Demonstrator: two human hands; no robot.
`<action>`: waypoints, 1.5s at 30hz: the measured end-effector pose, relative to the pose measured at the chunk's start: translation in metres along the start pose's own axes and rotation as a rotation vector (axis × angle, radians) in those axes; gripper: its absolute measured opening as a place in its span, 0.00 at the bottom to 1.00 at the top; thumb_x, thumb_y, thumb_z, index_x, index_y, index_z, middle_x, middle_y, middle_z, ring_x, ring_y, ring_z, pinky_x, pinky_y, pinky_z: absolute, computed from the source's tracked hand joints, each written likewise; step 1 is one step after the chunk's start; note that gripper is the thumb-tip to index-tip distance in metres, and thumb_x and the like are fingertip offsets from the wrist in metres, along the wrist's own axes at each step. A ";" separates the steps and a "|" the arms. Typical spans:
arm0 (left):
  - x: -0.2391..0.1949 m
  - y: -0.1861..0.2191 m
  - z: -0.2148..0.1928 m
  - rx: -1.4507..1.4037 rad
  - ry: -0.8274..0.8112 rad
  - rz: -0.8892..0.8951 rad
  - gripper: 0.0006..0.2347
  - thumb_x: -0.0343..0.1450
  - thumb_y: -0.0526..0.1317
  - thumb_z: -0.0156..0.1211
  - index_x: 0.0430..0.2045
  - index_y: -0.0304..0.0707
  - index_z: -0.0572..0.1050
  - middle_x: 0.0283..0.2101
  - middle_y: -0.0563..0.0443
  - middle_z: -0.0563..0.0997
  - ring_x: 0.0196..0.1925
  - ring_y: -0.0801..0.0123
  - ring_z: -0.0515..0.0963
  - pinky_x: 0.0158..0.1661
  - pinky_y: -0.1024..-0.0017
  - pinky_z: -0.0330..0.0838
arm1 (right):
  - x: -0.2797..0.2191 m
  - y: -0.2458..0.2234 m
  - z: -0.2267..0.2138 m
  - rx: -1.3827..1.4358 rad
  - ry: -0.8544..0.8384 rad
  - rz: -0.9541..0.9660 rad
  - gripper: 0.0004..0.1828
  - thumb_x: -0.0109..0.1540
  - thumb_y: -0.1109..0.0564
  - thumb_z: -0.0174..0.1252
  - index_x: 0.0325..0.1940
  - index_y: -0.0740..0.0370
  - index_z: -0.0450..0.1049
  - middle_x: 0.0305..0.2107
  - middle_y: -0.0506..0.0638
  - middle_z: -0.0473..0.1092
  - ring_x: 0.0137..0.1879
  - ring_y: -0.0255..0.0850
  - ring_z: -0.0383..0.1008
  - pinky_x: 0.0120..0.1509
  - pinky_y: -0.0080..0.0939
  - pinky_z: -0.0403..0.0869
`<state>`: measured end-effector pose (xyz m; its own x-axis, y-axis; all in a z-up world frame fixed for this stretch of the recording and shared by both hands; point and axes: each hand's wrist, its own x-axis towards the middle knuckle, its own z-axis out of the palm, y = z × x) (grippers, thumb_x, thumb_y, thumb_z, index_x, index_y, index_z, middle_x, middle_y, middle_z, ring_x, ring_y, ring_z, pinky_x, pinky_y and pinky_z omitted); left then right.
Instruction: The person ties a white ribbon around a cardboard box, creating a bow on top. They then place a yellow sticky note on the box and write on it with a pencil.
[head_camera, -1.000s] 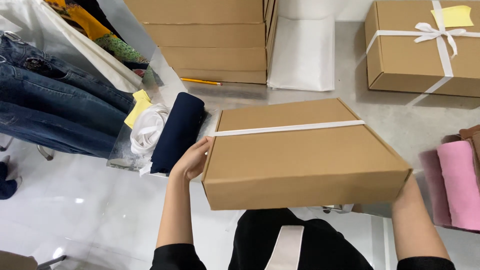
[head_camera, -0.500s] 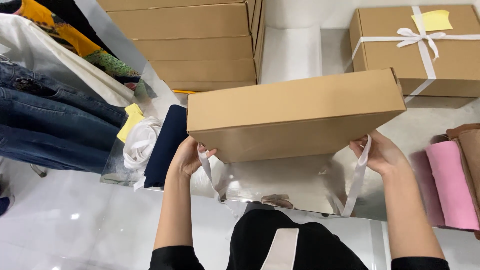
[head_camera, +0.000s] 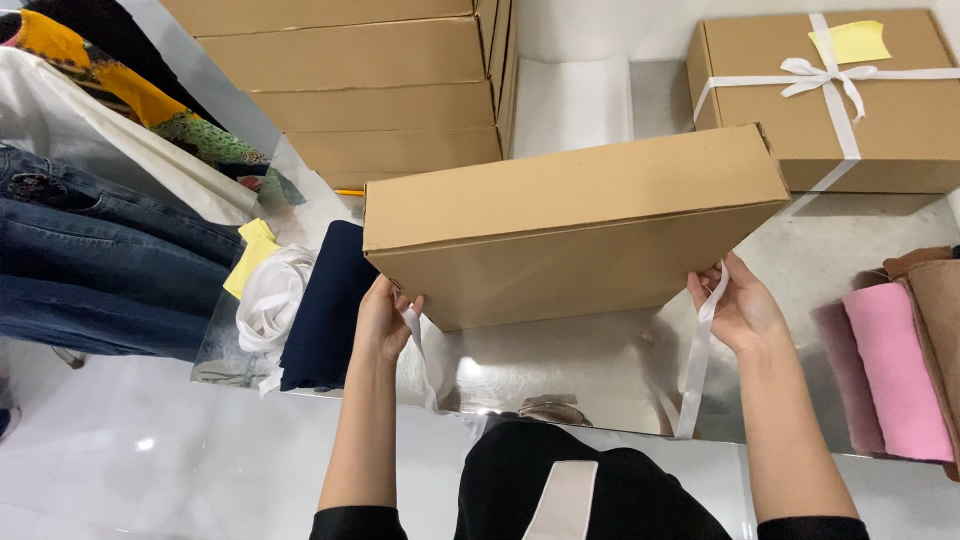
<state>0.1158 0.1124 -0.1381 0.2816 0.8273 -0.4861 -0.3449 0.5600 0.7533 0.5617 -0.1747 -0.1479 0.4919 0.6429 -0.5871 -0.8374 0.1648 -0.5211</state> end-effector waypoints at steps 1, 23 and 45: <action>0.013 -0.008 -0.008 0.019 0.096 0.002 0.07 0.76 0.47 0.66 0.40 0.48 0.78 0.27 0.65 0.69 0.22 0.86 0.63 0.42 0.68 0.87 | 0.009 -0.001 -0.009 -0.092 -0.045 0.003 0.15 0.69 0.43 0.66 0.39 0.52 0.73 0.31 0.40 0.66 0.43 0.32 0.74 0.68 0.38 0.83; -0.046 -0.043 0.005 -0.274 -0.005 0.104 0.07 0.81 0.45 0.56 0.40 0.44 0.76 0.33 0.62 0.72 0.33 0.79 0.68 0.36 0.82 0.69 | -0.015 0.076 0.006 0.203 -0.052 0.019 0.10 0.71 0.42 0.60 0.41 0.46 0.73 0.28 0.37 0.58 0.31 0.32 0.56 0.32 0.30 0.55; -0.094 -0.132 0.085 -0.145 -0.208 -0.071 0.13 0.74 0.36 0.70 0.51 0.33 0.78 0.43 0.44 0.88 0.40 0.71 0.89 0.39 0.79 0.85 | -0.060 0.188 0.084 -0.209 -0.034 -0.230 0.09 0.68 0.45 0.67 0.48 0.49 0.81 0.36 0.39 0.76 0.42 0.30 0.73 0.49 0.28 0.71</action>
<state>0.2110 -0.0430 -0.1541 0.4831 0.7669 -0.4226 -0.4381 0.6296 0.6417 0.3549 -0.1199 -0.1585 0.6513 0.6319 -0.4201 -0.6364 0.1534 -0.7559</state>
